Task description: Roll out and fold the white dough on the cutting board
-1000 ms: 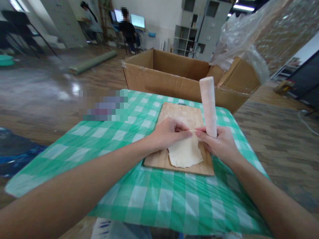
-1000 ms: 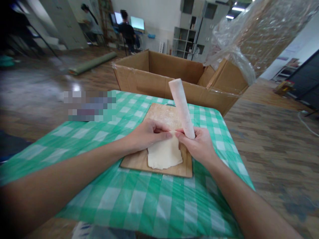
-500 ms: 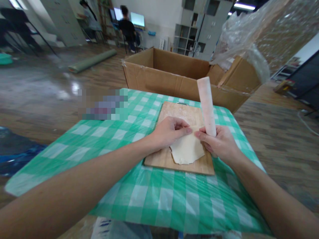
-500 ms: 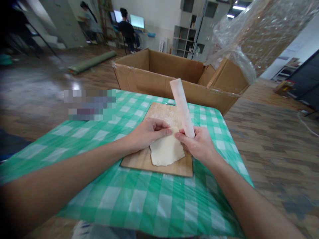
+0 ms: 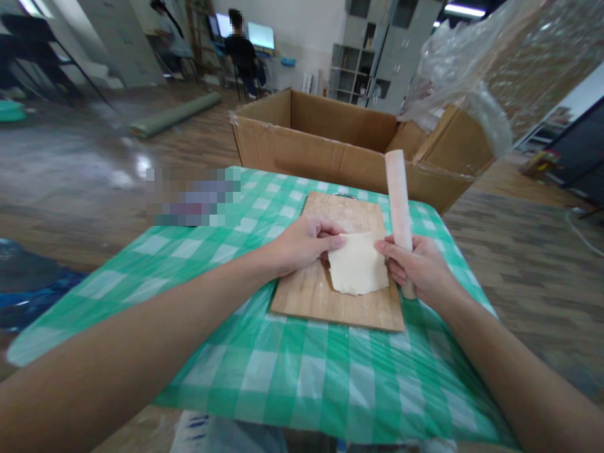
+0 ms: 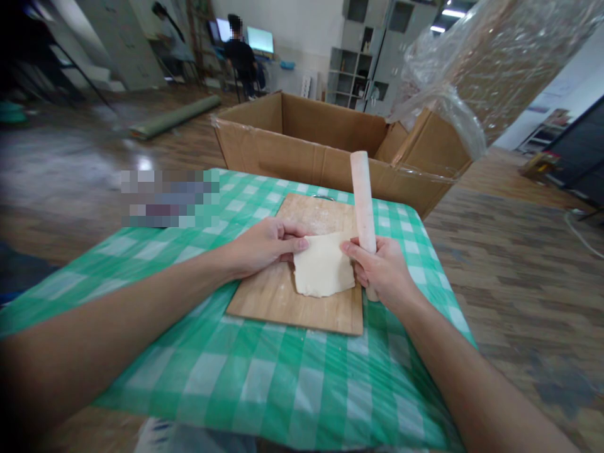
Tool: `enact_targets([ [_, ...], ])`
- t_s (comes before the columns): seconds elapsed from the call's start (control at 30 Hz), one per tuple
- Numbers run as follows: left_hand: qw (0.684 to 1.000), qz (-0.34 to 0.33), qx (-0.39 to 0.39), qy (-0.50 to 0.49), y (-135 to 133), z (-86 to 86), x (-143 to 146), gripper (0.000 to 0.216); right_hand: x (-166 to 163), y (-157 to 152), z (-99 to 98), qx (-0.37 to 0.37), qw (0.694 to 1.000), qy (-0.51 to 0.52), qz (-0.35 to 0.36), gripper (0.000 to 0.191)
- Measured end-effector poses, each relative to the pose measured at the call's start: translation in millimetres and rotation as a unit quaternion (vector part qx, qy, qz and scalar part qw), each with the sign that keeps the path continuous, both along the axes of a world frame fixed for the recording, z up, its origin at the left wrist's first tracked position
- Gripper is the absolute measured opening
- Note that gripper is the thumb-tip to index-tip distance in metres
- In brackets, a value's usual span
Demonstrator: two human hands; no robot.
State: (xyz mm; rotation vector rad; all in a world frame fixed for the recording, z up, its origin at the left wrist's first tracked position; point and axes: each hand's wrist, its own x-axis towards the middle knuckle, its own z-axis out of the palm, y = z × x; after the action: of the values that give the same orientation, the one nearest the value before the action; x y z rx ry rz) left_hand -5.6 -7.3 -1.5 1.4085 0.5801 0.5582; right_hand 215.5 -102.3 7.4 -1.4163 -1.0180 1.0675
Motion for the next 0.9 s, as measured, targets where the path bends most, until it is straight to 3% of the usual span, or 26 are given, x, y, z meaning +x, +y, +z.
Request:
enact_targets([
  [0.13, 0.993, 0.030, 0.101, 0.046, 1.4, -3.0, -1.8, 0.022, 0.2, -2.1, 3.0, -0.017, 0.999, -0.028, 0.043, 0.036],
  [0.33, 0.990, 0.039, 0.128, 0.046, 3.2, -3.6, -4.5, 0.042, -1.6, -3.1, 2.6, 0.002, 0.999, -0.030, 0.017, 0.037],
  [0.47, 0.988, 0.077, 0.119, 0.055, 0.7, -0.7, -1.5, 0.017, -0.6, -2.1, -1.0, 0.015, 1.000, -0.021, 0.017, 0.036],
  [0.57, 0.986, 0.086, 0.131, 0.059, -0.4, 0.9, 1.0, 0.020, 0.4, -1.0, -2.8, 0.015, 0.999, -0.021, 0.022, 0.036],
  [0.8, 0.996, 0.069, -0.056, -0.025, 6.6, -3.7, 0.6, 0.021, 2.6, -0.9, -3.7, -0.005, 0.999, -0.035, 0.027, 0.038],
  [0.9, 0.993, 0.063, -0.084, -0.046, 9.8, -4.3, -1.5, 0.022, 3.3, -1.5, -3.0, -0.005, 0.999, -0.038, 0.029, 0.037],
])
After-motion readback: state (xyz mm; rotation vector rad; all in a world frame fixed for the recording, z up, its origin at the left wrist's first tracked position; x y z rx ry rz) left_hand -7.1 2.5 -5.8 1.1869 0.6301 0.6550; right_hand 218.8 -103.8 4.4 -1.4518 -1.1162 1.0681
